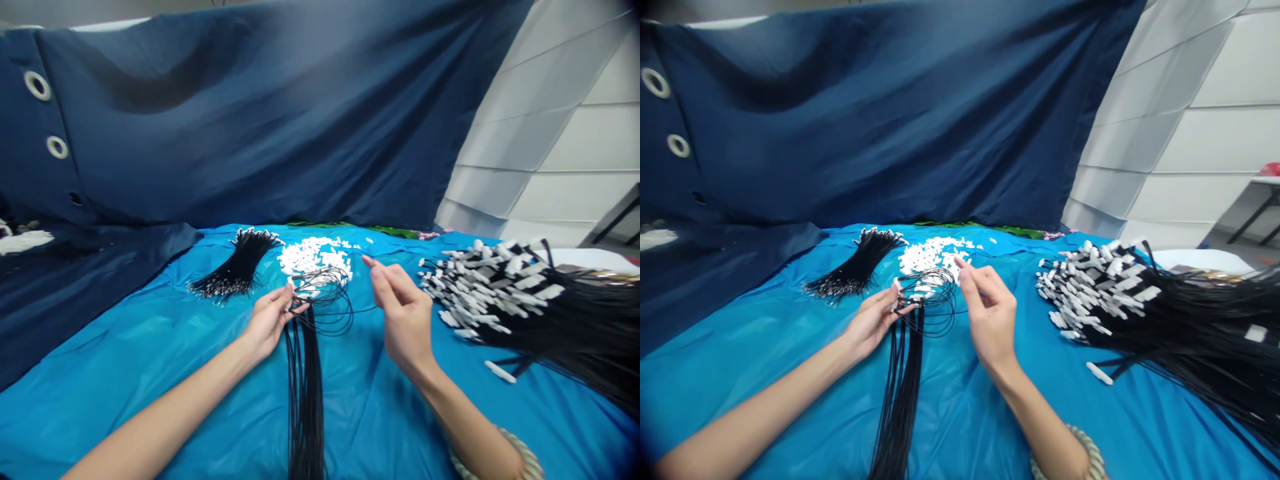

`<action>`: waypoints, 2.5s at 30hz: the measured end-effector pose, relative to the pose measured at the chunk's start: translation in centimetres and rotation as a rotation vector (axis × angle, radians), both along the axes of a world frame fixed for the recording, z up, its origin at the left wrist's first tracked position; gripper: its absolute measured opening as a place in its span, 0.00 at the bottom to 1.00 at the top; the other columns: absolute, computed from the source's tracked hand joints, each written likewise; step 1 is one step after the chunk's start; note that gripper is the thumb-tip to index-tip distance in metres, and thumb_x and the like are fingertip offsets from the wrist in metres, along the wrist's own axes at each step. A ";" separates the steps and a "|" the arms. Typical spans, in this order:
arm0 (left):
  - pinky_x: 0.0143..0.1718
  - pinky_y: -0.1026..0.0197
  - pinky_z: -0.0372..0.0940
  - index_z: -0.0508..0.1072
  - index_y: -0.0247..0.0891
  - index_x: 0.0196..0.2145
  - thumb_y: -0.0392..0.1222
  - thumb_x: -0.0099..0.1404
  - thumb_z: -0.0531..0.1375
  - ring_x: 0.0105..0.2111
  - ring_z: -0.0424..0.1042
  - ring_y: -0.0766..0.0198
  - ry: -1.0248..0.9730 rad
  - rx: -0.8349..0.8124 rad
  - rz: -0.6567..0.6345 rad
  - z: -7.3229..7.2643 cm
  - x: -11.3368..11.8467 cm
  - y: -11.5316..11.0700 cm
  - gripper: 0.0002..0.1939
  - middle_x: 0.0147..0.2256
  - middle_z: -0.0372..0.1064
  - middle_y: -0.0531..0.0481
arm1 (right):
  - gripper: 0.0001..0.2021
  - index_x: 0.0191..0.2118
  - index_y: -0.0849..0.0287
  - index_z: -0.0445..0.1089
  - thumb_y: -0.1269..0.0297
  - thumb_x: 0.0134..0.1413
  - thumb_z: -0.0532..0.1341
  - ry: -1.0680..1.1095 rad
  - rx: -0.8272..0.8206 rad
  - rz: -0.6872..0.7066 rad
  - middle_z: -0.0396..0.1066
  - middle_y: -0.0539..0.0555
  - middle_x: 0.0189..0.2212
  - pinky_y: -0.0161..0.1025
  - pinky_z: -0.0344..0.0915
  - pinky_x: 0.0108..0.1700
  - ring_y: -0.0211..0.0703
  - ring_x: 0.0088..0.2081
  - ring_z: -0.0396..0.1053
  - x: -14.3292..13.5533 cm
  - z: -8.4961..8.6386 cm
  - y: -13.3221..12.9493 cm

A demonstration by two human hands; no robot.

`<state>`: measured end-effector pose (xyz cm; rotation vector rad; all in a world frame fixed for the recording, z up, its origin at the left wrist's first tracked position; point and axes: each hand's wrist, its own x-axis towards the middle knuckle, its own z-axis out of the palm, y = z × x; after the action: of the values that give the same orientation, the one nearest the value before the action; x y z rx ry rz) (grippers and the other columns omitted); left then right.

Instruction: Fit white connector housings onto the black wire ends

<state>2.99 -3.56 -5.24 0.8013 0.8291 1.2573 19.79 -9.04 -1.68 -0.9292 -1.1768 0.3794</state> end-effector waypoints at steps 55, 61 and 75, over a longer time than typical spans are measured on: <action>0.33 0.58 0.66 0.72 0.32 0.25 0.41 0.45 0.64 0.28 0.68 0.66 0.030 0.090 -0.157 -0.4 0.9 -1.7 0.10 0.26 0.68 0.49 | 0.09 0.28 0.59 0.69 0.68 0.53 0.53 -0.794 0.019 -0.095 0.64 0.51 0.22 0.36 0.56 0.30 0.39 0.28 0.57 -2.5 -3.1 0.1; 0.33 0.57 0.67 0.73 0.32 0.25 0.42 0.46 0.64 0.29 0.68 0.64 0.116 0.131 -0.124 -0.3 0.6 -1.2 0.11 0.25 0.69 0.49 | 0.07 0.37 0.61 0.65 0.68 0.54 0.52 -0.925 0.090 -0.178 0.66 0.52 0.27 0.35 0.58 0.31 0.40 0.31 0.59 -1.9 -3.4 0.5; 0.38 0.58 0.64 0.73 0.33 0.34 0.38 0.42 0.65 0.34 0.68 0.60 0.334 0.310 -0.126 -0.1 0.1 -0.6 0.17 0.30 0.70 0.46 | 0.06 0.34 0.60 0.64 0.69 0.53 0.51 -0.603 0.087 -0.319 0.62 0.52 0.27 0.38 0.55 0.34 0.42 0.32 0.57 0.2 -2.7 1.7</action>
<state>3.12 -4.20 -5.37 1.3190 0.8429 1.1704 19.98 -7.36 -4.41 -1.1736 -1.5404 -0.2293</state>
